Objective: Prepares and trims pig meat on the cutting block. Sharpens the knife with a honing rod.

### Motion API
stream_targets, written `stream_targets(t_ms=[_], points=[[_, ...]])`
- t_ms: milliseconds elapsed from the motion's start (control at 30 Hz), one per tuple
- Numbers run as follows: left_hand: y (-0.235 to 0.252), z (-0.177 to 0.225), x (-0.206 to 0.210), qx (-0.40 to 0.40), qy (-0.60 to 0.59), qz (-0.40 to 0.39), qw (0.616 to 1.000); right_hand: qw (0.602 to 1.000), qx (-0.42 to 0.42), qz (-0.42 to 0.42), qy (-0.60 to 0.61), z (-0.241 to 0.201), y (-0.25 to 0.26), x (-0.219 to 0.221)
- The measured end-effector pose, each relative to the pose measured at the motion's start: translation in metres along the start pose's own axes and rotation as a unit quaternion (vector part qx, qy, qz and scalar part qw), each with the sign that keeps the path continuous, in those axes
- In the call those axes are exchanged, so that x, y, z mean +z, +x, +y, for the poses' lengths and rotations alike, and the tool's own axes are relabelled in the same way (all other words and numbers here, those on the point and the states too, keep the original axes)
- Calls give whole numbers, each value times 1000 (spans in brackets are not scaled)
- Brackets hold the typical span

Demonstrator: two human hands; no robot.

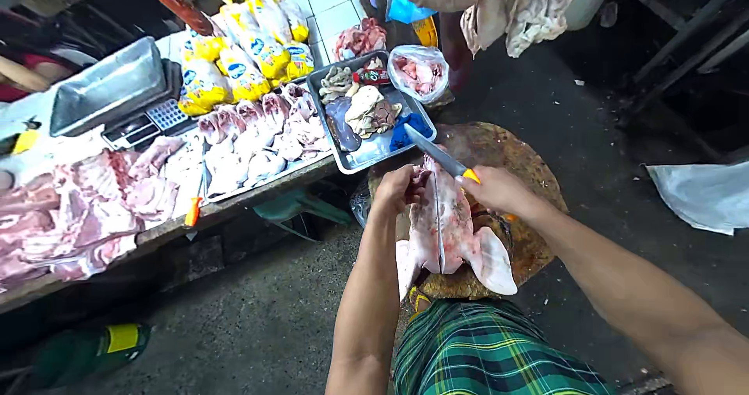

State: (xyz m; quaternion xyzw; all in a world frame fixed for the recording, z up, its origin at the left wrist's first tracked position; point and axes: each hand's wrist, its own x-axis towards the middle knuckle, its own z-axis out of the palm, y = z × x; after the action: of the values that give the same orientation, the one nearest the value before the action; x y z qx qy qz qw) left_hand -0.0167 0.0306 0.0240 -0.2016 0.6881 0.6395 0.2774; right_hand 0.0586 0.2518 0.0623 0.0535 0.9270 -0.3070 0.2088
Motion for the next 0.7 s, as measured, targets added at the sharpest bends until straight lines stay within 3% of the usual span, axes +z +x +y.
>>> stream_targets(t_ms=[133,267,433,567,700], points=[[2,0,-2,23,-75,-11,997,994,-31,-47,-96,-43,21,-16],[4,2,-4,49,-119,-1,992,988,9,-88,-123,-63,27,-17],[11,4,-14,58,-63,-13,996,985,51,-81,-143,-62,27,-8],[23,3,-37,49,-41,-50,997,981,45,-55,-182,-36,-10,-4],[48,-3,-70,16,-60,-114,992,973,65,-52,-214,45,-77,0]])
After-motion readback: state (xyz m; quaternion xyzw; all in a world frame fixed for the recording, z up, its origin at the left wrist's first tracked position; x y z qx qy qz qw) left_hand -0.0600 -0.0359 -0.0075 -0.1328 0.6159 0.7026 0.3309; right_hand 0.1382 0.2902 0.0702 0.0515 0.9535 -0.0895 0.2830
